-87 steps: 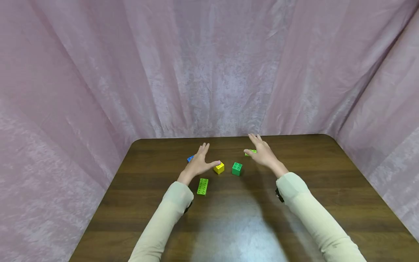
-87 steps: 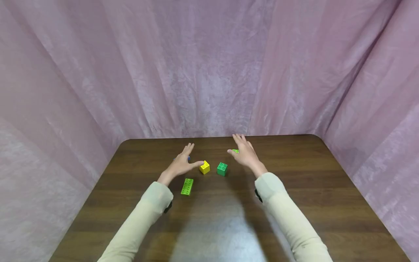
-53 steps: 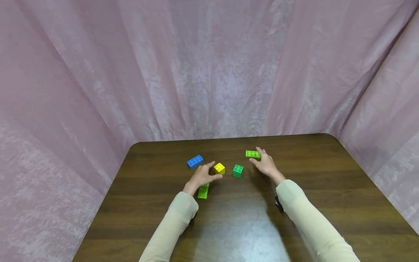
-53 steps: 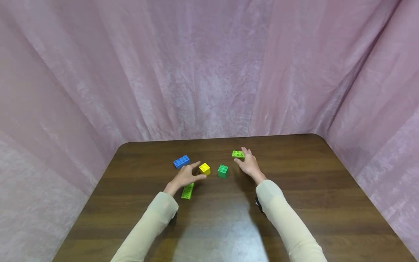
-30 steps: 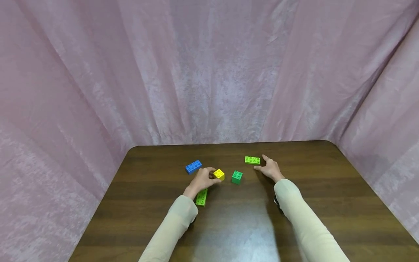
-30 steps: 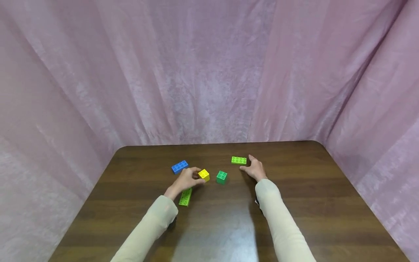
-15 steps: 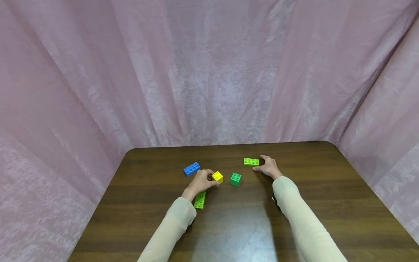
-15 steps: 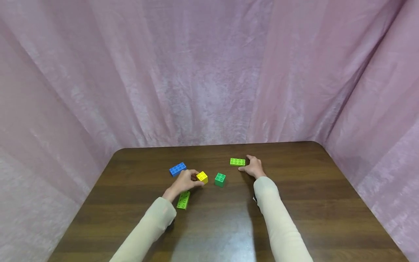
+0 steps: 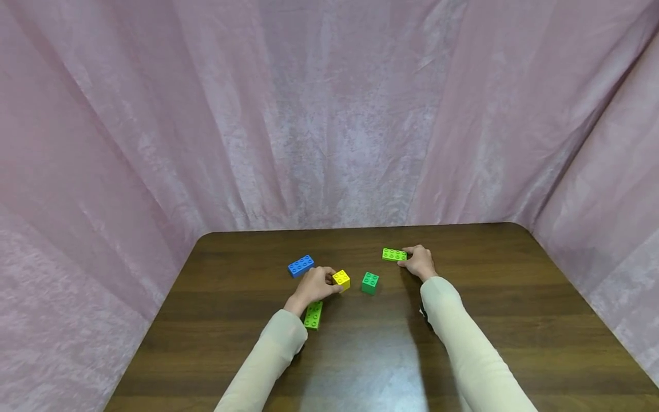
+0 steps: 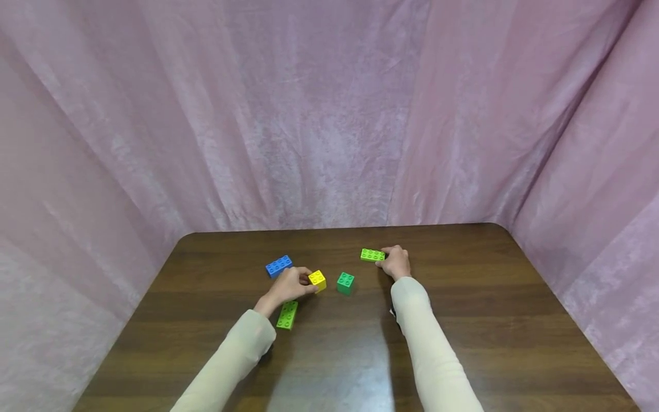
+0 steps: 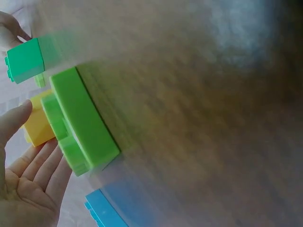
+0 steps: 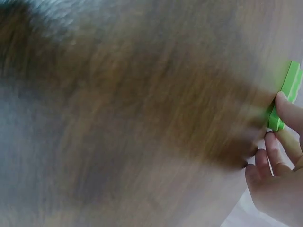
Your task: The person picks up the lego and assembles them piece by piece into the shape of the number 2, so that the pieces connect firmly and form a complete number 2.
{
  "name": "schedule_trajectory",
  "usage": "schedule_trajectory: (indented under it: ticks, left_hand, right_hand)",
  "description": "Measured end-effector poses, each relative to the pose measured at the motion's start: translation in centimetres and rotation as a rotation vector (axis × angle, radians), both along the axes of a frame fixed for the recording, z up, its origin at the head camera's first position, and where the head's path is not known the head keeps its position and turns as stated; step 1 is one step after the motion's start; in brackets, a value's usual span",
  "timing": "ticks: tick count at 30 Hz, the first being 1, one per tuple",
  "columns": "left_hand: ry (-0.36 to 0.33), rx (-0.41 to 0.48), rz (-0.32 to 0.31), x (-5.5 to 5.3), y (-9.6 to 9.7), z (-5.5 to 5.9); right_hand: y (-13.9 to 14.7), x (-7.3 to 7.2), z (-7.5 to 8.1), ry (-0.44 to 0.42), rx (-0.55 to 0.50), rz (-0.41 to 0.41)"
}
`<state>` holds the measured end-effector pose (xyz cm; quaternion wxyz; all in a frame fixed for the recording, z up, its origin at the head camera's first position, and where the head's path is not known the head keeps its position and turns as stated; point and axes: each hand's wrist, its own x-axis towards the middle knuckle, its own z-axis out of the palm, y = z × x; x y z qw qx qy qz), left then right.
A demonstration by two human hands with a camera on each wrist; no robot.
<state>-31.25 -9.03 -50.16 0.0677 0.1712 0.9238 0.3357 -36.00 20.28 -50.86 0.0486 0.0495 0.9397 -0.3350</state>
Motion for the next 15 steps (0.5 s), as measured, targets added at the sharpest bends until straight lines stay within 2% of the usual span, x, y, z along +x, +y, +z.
schedule_trajectory:
  ticks: [7,15]
  left_hand:
    - [-0.017,0.038,0.015,-0.2,-0.1,0.3]
    - [-0.017,0.109,0.032,0.0,-0.7,1.4]
  right_hand:
    - [0.5,0.0,0.2,0.028,0.036,0.01]
    - [0.4,0.5,0.7,0.023,0.065,-0.036]
